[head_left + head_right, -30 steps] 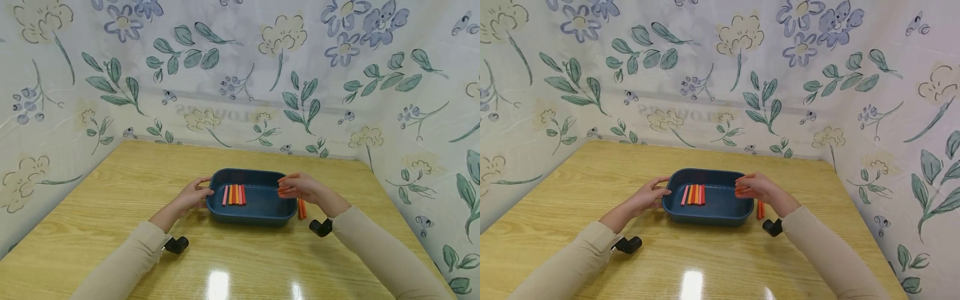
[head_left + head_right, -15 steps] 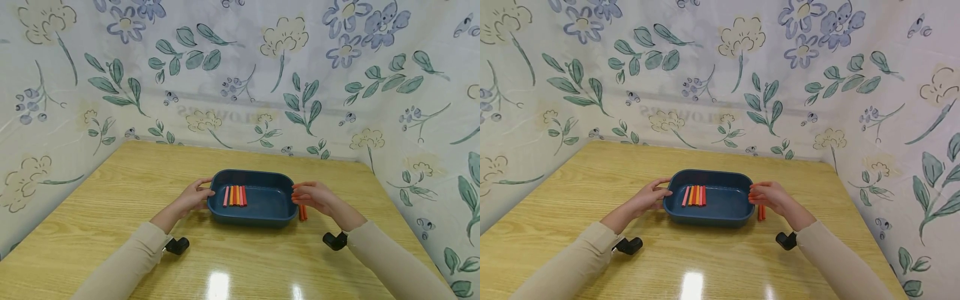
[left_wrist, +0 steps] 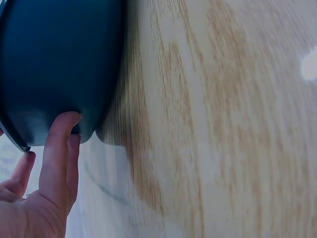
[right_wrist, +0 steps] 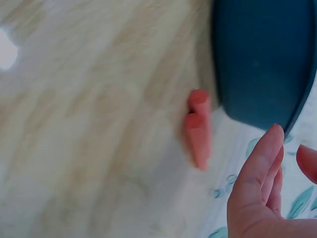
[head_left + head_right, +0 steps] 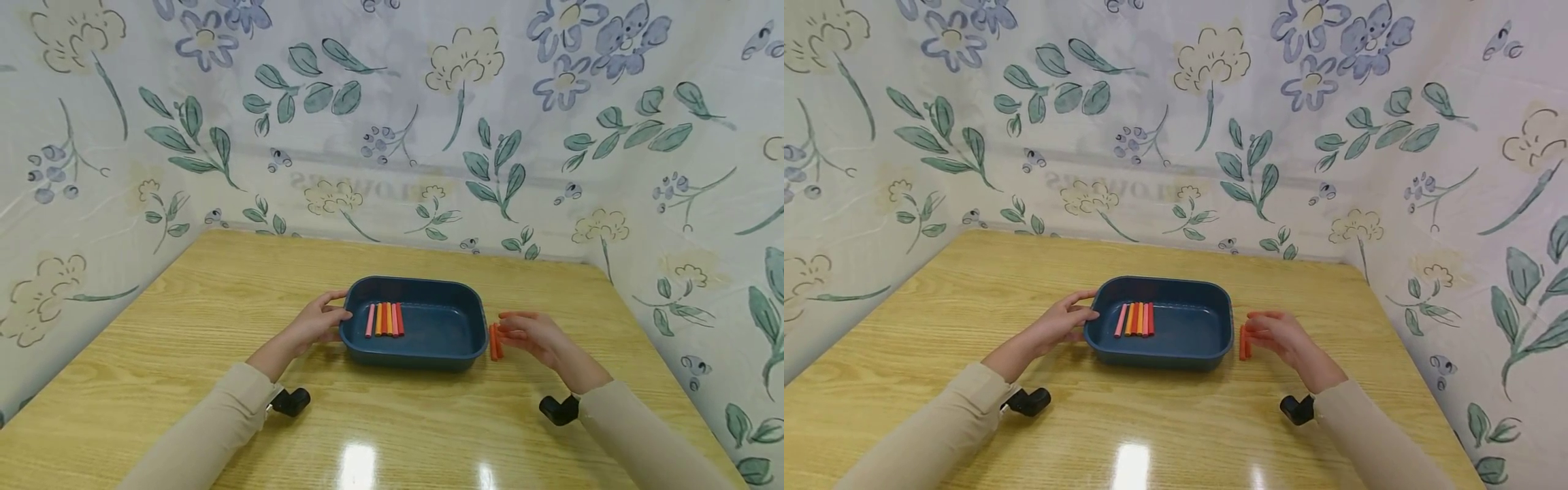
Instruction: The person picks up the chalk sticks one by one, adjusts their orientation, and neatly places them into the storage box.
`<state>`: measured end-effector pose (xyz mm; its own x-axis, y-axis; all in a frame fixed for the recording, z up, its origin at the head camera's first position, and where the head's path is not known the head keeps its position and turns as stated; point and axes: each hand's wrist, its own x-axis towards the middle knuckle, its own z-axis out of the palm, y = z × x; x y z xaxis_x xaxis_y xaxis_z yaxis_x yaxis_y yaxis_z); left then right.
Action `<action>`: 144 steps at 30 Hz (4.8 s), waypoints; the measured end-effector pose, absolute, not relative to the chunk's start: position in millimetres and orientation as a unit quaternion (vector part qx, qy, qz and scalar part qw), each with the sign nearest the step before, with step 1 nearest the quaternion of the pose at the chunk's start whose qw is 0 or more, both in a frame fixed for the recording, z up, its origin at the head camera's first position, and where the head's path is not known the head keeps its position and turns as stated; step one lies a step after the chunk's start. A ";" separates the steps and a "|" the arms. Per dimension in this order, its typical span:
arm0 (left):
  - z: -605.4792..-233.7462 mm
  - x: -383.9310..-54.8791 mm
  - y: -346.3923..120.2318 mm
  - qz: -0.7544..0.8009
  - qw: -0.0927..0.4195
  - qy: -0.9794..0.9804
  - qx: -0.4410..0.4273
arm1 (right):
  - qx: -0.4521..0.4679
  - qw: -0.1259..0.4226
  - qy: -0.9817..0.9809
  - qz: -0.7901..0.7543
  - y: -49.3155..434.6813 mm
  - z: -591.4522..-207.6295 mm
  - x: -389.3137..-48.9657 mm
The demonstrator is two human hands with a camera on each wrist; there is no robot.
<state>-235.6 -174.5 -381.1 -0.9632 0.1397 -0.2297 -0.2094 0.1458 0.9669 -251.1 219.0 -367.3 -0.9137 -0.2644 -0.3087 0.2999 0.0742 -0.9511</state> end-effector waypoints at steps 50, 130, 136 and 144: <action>-380.7 -234.7 -174.7 0.653 0.134 0.745 -0.026 | 0.048 0.214 0.809 -0.546 205.9 -391.6 -259.6; -379.6 -232.4 -175.0 0.654 0.130 0.745 -0.021 | 0.035 0.202 0.735 -0.647 136.6 -327.5 -283.3; -379.0 -232.7 -174.7 0.654 0.128 0.745 -0.023 | 0.033 0.208 0.739 -0.640 124.2 -325.3 -285.9; -380.1 -233.3 -174.3 0.654 0.129 0.745 -0.025 | 0.025 0.217 0.739 -0.637 109.5 -323.6 -287.7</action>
